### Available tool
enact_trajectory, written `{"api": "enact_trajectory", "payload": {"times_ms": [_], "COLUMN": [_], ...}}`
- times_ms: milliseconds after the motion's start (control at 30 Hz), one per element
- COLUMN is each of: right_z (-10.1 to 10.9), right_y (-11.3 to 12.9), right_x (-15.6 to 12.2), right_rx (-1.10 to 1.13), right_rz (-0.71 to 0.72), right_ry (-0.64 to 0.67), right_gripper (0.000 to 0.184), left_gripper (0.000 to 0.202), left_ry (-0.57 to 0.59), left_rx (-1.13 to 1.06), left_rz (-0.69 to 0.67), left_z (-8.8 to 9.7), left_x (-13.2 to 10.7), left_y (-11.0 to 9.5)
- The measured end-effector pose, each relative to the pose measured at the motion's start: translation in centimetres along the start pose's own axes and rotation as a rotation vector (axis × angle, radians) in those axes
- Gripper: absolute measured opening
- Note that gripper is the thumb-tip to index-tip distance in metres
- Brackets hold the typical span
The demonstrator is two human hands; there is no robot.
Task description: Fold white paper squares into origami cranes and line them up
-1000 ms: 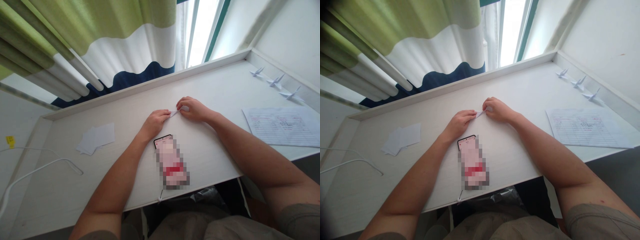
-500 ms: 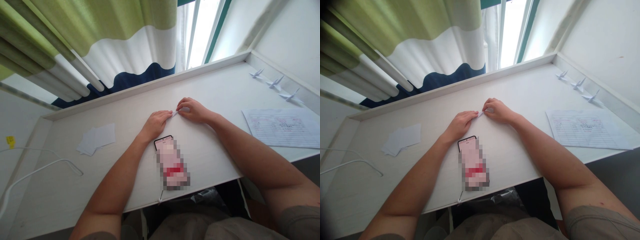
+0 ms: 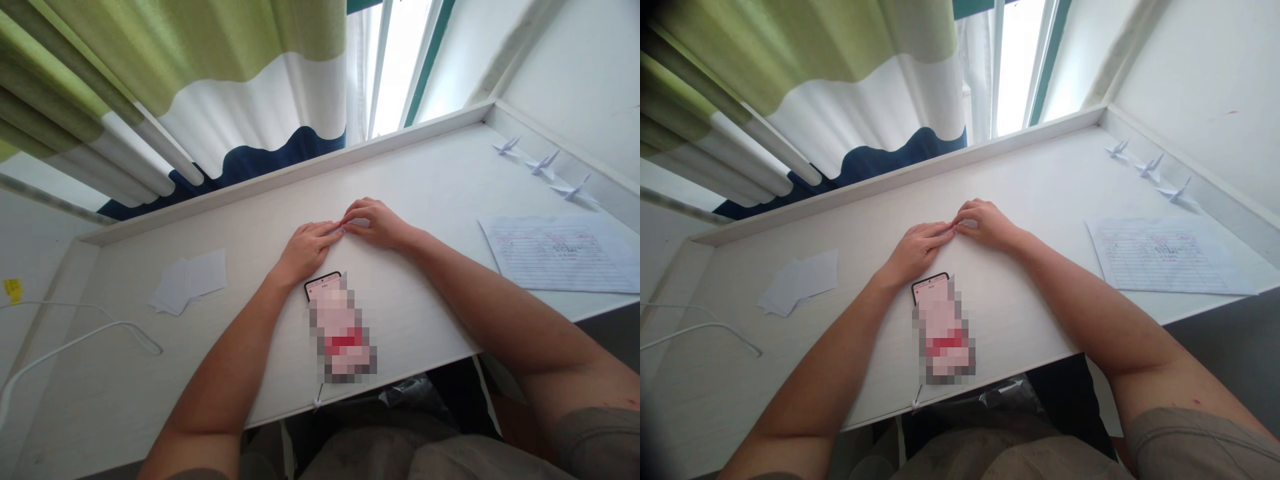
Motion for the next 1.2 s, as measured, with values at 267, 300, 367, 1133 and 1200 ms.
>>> {"api": "enact_trajectory", "payload": {"times_ms": [267, 300, 367, 1133, 1200], "right_z": [-0.4, -0.4, -0.3, -1.2, -1.4], "right_y": [0.6, 0.6, 0.5, 3.1, 3.4], "right_x": [0.2, 0.2, 0.0, 0.0, 0.1], "right_rx": [-0.07, -0.075, -0.072, -0.103, -0.074], "right_rz": [-0.048, -0.057, -0.069, -0.456, -0.465], "right_ry": [0.0, -0.001, -0.006, -0.058, -0.045], "right_gripper": [0.019, 0.018, 0.018, 0.025, 0.024], "left_gripper": [0.044, 0.044, 0.042, 0.038, 0.033], "left_ry": [0.025, 0.019, -0.007, -0.126, -0.136], "left_rx": [0.032, 0.03, 0.022, -0.021, -0.044], "left_rz": [0.066, 0.06, 0.04, 0.265, 0.265], "left_z": [0.2, 0.2, 0.3, 0.0, -0.1], "left_x": [-0.2, -0.2, -0.3, -0.1, -0.1], "left_y": [-0.1, -0.1, -0.2, -0.2, -0.3]}}
Point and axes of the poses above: each hand's wrist, its own x-axis towards the middle knuckle, its own z-axis out of the back of the hand, y = z × x, the point moved 2 cm from there along x, towards the middle knuckle, and after that the axes turned 5 degrees about -x, right-handed, at the moved point
